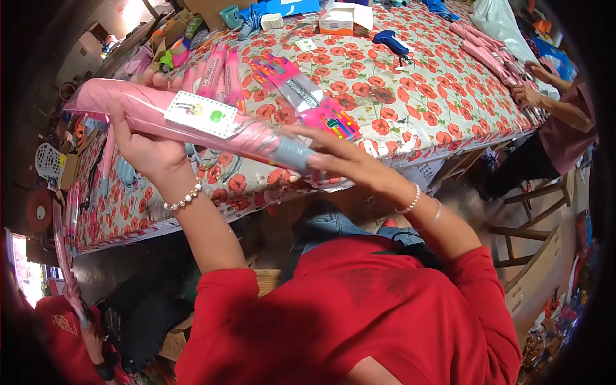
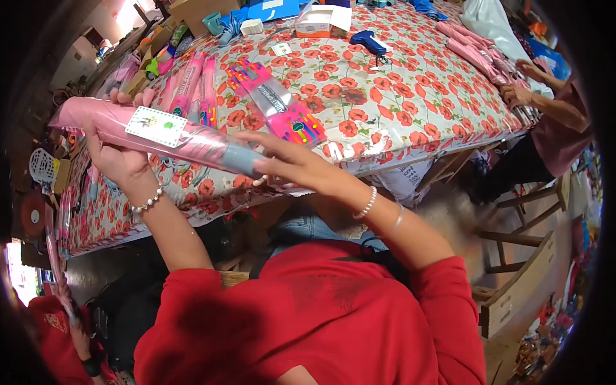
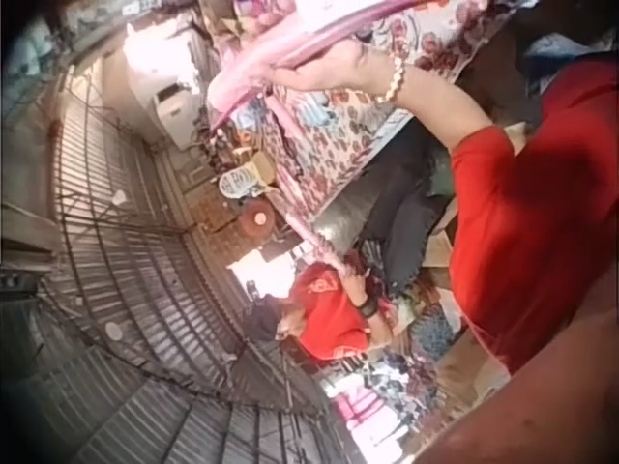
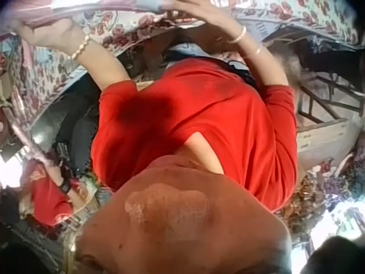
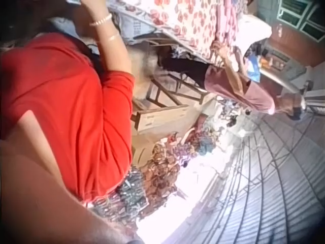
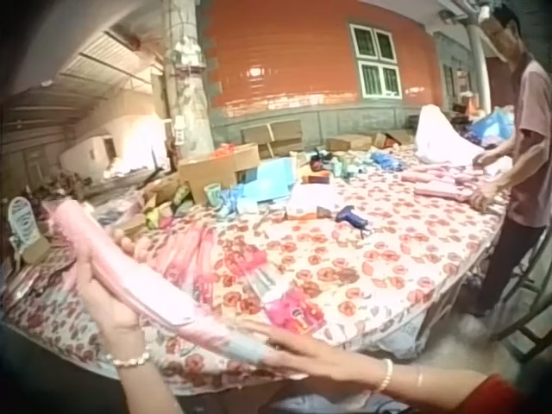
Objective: Packaging pink plastic products into plastic sleeves and applying labels.
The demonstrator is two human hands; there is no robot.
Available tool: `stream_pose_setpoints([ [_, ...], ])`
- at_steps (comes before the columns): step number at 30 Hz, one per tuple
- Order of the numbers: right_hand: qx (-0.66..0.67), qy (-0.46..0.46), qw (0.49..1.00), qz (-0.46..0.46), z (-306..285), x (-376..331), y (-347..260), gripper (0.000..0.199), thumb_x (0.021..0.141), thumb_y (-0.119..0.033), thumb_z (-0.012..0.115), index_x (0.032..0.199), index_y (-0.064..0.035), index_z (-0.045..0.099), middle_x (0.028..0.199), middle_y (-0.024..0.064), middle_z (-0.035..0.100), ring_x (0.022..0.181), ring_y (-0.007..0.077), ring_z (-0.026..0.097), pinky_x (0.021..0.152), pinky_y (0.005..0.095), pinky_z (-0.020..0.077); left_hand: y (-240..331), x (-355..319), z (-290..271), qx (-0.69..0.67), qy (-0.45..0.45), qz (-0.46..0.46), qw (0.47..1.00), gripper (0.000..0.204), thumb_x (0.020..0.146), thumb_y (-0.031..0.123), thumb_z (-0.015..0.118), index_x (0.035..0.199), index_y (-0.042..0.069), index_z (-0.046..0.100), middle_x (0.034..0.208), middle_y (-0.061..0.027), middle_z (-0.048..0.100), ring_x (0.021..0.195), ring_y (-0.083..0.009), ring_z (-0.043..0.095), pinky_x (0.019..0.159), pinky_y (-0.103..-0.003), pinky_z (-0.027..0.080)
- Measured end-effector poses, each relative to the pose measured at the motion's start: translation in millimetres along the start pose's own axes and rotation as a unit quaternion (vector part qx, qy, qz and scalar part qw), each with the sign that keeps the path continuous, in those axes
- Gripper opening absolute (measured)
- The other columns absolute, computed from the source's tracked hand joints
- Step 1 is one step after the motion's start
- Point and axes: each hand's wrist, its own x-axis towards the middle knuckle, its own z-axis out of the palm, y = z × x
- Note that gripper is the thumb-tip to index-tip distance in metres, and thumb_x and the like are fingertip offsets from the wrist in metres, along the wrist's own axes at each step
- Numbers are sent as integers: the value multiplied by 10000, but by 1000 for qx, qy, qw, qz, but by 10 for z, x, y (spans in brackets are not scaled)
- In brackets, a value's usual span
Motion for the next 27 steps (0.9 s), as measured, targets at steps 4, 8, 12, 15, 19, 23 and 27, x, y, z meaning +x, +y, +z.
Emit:
stream_pose_setpoints([
  [4,290,5,935,204,-52,-103,-168,517,917,-337,497,1355,-112,340,866,82,587,764,231,596,675,346,467,-104,59,-208,-58,-41,-34,997,507,893,385,488,1124,-67,476,1064,-208,562,958,-282,570,910,-472,442],
  [8,289,0,921,262,12,-167,-256,474,918,-290,493,1328,-98,355,842,58,591,699,215,581,651,329,459,-268,153,-313,-99,-61,-44,992,548,875,389,523,1149,-80,449,1003,-190,567,956,-318,569,968,-506,402],
  [12,-181,130,973,64,80,-347,-175,502,903,-264,510,1333,-86,321,844,88,580,713,223,562,654,330,440,-50,306,-569,-91,3,-48,995,528,871,475,495,1066,-14,530,987,-190,601,896,-263,604,875,-452,463],
  [15,-228,154,961,5,155,-249,-170,515,901,-252,511,1341,-82,305,849,110,579,723,228,555,656,337,431,-199,190,-375,-67,-9,-47,997,524,871,479,498,1069,-4,539,940,-182,615,868,-261,616,890,-462,461],
  [19,-202,147,968,-7,126,-197,-245,529,898,-230,503,1349,-59,284,977,138,526,826,240,525,725,344,410,-499,-304,232,-68,75,-111,989,444,902,420,448,1079,18,520,832,-149,622,737,-273,621,717,-401,529],
  [23,-43,25,995,91,75,-63,-437,498,900,-199,479,1337,-28,314,1084,151,468,895,228,478,780,335,390,-408,-352,81,-59,-12,-101,993,473,912,412,450,1021,-39,540,814,-170,642,751,-244,640,710,-350,522],
  [27,-81,127,979,139,152,-68,-530,370,886,-173,484,1221,-16,472,737,115,559,631,184,480,593,312,393,-416,-376,132,-73,85,-87,990,457,894,356,535,1186,8,480,833,-123,631,629,-156,587,558,-264,493],
])
